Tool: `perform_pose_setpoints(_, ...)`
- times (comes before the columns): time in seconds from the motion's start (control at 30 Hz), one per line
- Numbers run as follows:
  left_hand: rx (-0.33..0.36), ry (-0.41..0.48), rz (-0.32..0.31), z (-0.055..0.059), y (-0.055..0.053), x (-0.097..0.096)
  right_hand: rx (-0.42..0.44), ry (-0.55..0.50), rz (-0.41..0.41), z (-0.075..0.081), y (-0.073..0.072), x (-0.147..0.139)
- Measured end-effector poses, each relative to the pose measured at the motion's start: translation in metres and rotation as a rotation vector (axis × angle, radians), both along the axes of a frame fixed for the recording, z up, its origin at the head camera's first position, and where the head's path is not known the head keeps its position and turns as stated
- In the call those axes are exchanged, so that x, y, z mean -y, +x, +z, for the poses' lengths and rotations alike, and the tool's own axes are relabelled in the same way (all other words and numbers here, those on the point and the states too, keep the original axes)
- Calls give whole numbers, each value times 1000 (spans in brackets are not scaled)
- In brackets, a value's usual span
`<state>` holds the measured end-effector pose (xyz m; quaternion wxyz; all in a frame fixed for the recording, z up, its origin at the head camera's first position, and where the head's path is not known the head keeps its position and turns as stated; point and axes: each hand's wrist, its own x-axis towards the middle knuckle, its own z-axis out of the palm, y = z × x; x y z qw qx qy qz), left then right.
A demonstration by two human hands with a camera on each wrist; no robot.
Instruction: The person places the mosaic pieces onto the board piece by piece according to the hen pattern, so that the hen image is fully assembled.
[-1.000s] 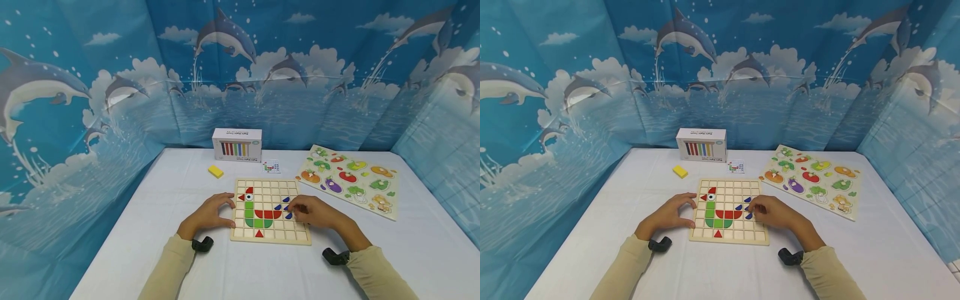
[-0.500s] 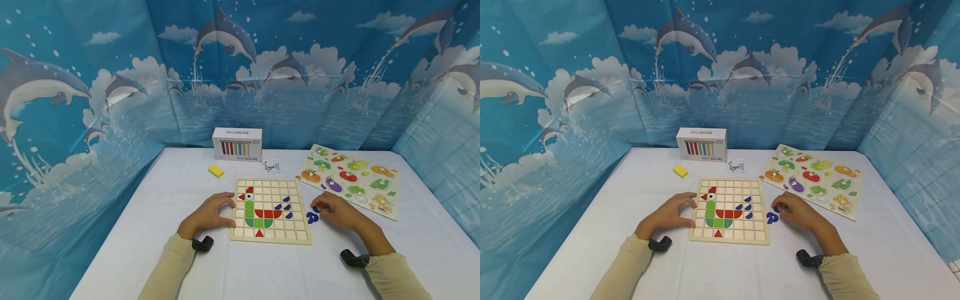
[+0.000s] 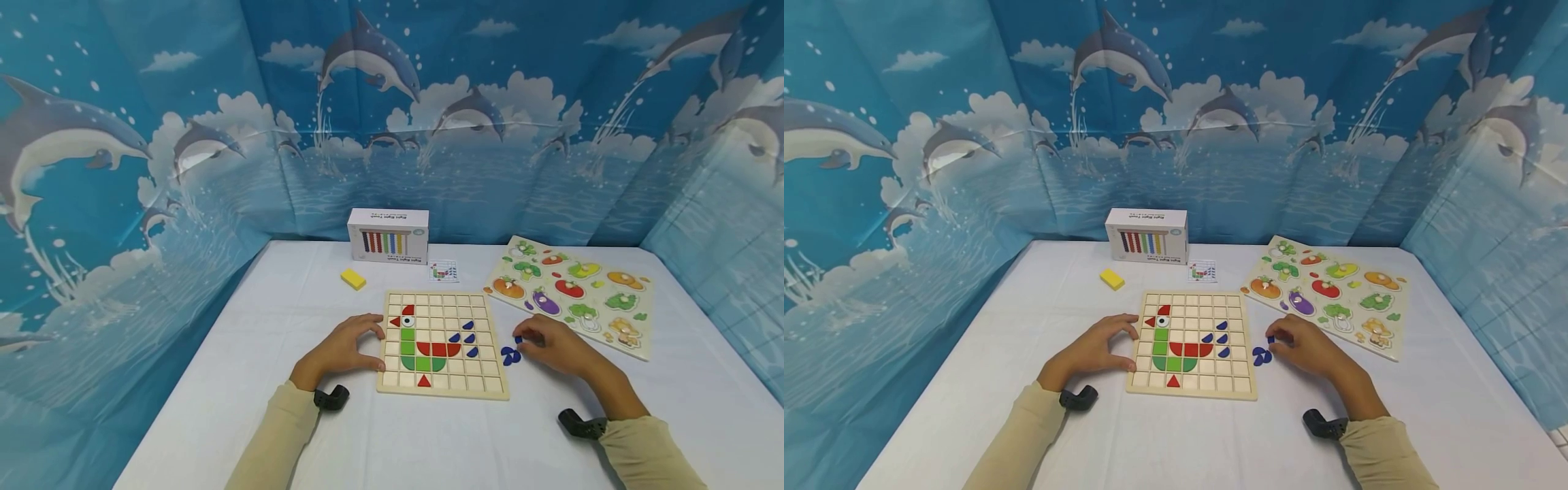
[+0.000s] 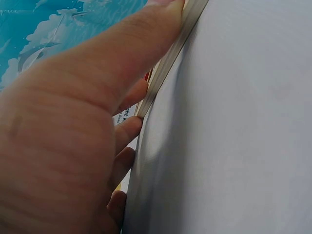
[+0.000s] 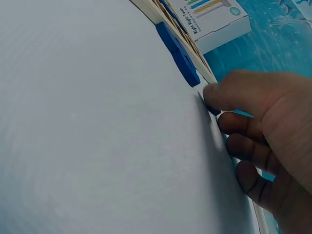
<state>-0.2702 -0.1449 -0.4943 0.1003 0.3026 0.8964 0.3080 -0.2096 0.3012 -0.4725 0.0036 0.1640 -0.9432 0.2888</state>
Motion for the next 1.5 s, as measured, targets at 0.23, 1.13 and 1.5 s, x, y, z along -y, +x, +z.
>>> perform_pose_setpoints(0.23, 4, 3, 0, 1, 0, 0, -16, 23, -80, -5, -4, -1)
perform_pose_setpoints(1.13, 2, -5, 6, 1, 1, -1, -35, 54, -172, 3, -16, 30)
perform_pose_setpoints(1.5, 2, -12, 3, 1, 0, -1, -48, 41, -128, 5, -33, 51)
